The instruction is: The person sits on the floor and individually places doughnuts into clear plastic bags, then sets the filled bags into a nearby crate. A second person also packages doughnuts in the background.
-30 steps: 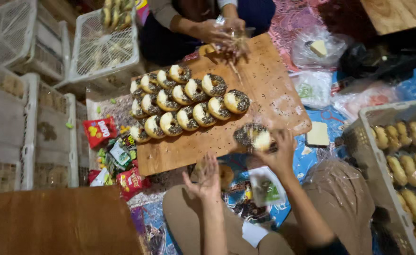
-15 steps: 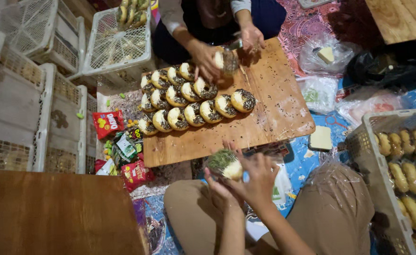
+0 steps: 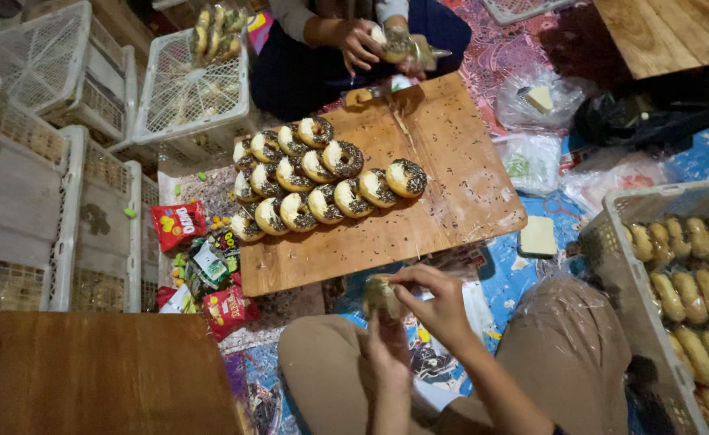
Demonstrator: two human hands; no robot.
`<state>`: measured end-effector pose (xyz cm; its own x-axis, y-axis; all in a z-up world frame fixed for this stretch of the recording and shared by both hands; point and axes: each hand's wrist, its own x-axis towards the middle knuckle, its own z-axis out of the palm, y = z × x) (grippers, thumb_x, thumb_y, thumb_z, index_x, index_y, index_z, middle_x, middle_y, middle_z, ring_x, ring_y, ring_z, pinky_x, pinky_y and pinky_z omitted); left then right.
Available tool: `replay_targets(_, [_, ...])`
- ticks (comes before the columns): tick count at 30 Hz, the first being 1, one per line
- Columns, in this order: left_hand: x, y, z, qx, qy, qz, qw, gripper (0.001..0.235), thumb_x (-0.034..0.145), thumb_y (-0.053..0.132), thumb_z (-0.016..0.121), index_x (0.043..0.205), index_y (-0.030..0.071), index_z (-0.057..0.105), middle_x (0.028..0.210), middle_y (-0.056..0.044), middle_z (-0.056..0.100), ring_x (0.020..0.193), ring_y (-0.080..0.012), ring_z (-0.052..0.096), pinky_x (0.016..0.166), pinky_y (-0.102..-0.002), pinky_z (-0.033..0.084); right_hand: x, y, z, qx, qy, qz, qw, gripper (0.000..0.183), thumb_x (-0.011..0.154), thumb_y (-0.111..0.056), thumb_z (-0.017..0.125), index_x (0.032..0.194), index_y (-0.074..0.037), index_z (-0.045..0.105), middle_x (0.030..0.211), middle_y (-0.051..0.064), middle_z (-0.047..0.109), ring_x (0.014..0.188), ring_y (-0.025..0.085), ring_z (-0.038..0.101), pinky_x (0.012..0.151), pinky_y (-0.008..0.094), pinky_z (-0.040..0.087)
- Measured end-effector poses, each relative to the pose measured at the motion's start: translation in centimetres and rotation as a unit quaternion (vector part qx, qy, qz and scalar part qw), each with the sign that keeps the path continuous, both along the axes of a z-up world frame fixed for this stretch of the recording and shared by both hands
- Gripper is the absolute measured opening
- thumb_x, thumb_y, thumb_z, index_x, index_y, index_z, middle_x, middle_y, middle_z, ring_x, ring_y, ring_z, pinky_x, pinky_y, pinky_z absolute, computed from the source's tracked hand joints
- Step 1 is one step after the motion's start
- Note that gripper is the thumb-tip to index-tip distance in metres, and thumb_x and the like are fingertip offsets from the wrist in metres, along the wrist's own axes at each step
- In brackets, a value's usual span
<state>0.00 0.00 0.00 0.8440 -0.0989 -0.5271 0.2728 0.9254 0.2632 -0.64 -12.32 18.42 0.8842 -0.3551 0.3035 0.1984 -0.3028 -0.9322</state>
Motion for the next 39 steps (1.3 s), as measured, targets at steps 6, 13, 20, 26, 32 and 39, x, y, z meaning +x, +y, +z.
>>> replay_targets(6, [1.6,3.6,8.0,0.420,-0.207,0.064,0.881,0.032,0.094,0.018,0.056,0.124,0.007,0.060,0.131,-0.003,0.066,0.130,-0.0210,0.055,0.114,-0.038,0.038,0.3,-2.6,4.2,0.015,0.086,0.213,0.973,0.018,0.089,-0.006,0.074,0.106,-0.002,0.073,0.094,0.006,0.078,0.085,0.014,0.075,0.076,0.028,0.061])
replay_targets(13, [6.5,2.2,21.3,0.562,-0.514,-0.368,0.533,0.026,0.076,0.028,0.083,0.090,0.007,0.078,0.094,-0.005,0.068,0.103,-0.0229,0.056,0.094,-0.039,0.043,-2.8,-7.0,4.8,0.039,0.028,0.229,0.972,0.024,0.092,-0.001,0.072,0.114,-0.001,0.066,0.104,0.008,0.072,0.097,0.016,0.074,0.084,0.033,0.063])
replay_targets(20, [2.5,3.0,27.3,0.616,-0.627,-0.182,0.441,0.016,0.088,0.018,0.085,0.096,0.007,0.076,0.090,-0.006,0.075,0.079,-0.0184,0.072,0.071,-0.032,0.057,-4.7,-6.9,6.3,0.103,0.018,0.217,0.971,0.018,0.094,-0.011,0.070,0.111,-0.004,0.072,0.092,0.006,0.074,0.086,0.017,0.073,0.079,0.033,0.060])
replay_targets(26, [0.7,2.5,28.7,0.640,-0.561,-0.097,0.516,0.017,0.082,0.005,0.084,0.090,0.001,0.070,0.081,-0.008,0.075,0.073,-0.0207,0.075,0.065,-0.033,0.059,-3.9,-5.6,9.0,-0.232,-0.190,0.130,0.945,0.017,0.077,-0.016,0.086,0.092,-0.013,0.081,0.072,0.001,0.060,0.066,0.019,0.055,0.062,0.033,0.044])
replay_targets(32, [0.4,4.0,29.1,0.606,-0.605,-0.158,0.493,0.014,0.078,0.001,0.083,0.091,0.003,0.078,0.085,-0.009,0.075,0.080,-0.0225,0.075,0.068,-0.033,0.059,-4.6,-6.2,0.2,-0.523,-0.297,0.054,0.797,0.031,0.086,-0.023,0.078,0.115,-0.019,0.068,0.100,-0.001,0.055,0.086,0.019,0.052,0.075,0.036,0.042])
replay_targets(39, [1.9,8.3,25.4,0.512,-0.463,-0.165,0.705,0.019,0.102,0.018,0.053,0.098,0.006,0.067,0.121,-0.011,0.061,0.108,-0.0207,0.069,0.082,-0.034,0.067,-1.7,-12.8,-2.0,-0.414,0.075,0.258,0.870,0.067,0.087,-0.023,0.078,0.145,-0.019,0.045,0.145,0.006,0.044,0.125,0.025,0.049,0.101,0.041,0.044])
